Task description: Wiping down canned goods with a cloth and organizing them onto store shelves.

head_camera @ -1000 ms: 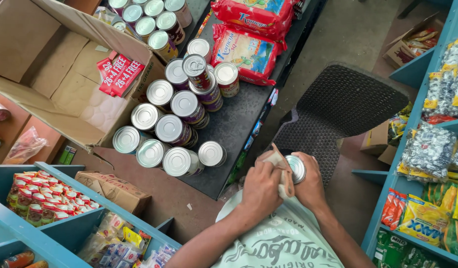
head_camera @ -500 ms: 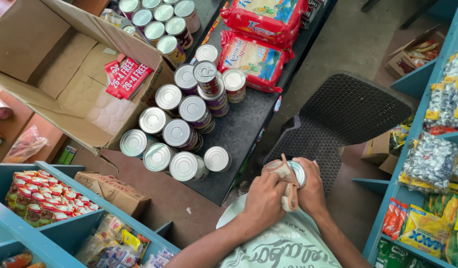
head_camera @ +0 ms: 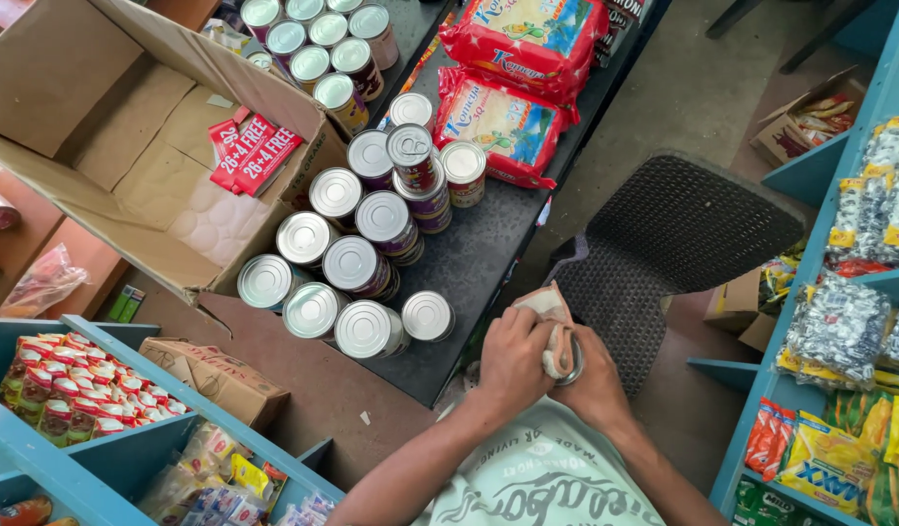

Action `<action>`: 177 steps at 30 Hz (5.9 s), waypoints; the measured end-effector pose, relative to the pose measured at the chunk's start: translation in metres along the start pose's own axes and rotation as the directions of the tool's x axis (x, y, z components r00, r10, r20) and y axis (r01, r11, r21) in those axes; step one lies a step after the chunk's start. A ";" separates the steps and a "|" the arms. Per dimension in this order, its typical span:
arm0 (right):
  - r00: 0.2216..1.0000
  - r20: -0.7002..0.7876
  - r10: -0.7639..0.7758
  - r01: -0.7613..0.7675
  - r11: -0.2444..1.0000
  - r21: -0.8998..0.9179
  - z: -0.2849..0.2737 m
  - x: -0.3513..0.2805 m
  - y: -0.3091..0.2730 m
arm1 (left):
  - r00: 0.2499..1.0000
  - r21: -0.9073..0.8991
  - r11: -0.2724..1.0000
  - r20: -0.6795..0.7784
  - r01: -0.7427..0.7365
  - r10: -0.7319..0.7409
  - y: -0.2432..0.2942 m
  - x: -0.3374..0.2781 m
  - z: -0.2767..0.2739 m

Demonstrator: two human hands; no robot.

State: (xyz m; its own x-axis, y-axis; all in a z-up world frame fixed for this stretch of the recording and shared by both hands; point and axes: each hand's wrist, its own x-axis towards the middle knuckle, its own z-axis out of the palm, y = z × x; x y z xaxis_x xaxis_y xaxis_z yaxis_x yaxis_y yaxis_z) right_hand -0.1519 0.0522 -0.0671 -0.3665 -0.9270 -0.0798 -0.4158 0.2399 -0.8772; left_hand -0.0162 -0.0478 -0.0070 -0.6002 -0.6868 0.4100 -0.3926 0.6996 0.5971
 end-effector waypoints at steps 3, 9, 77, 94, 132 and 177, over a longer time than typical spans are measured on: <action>0.999 0.040 -0.021 0.021 1.000 -0.014 0.000 -0.001 0.004 | 0.989 0.044 0.993 -0.097 -0.109 0.113 0.005 -0.005 0.006; 0.983 0.033 -0.182 0.182 0.983 -0.006 -0.003 0.009 0.005 | 0.992 -0.171 0.981 0.071 -0.088 0.102 0.026 -0.014 -0.020; 0.973 0.058 0.222 -0.227 0.970 0.092 -0.005 0.018 0.028 | 0.998 -0.065 0.996 -0.010 -0.069 0.068 0.021 -0.016 -0.023; 0.987 -0.012 0.161 -0.162 0.986 -0.036 -0.010 0.016 0.015 | 0.997 0.091 0.996 0.074 0.025 -0.032 -0.013 -0.008 0.019; 0.965 -0.048 -0.257 0.238 0.940 -0.243 0.004 0.012 0.036 | 0.975 0.088 0.995 0.222 -0.043 0.023 0.014 0.010 0.026; 0.992 -0.067 0.109 -0.107 0.994 0.037 0.018 0.013 0.040 | 0.999 -0.166 0.986 0.026 0.031 -0.027 -0.010 0.002 0.005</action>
State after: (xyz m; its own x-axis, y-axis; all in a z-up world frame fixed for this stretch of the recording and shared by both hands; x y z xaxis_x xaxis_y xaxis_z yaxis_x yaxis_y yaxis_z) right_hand -0.1580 0.0446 -0.1114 -0.4644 -0.8739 -0.1433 -0.3433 0.3268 -0.8806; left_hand -0.0170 -0.0548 -0.0160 -0.6075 -0.7001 0.3751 -0.2902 0.6352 0.7157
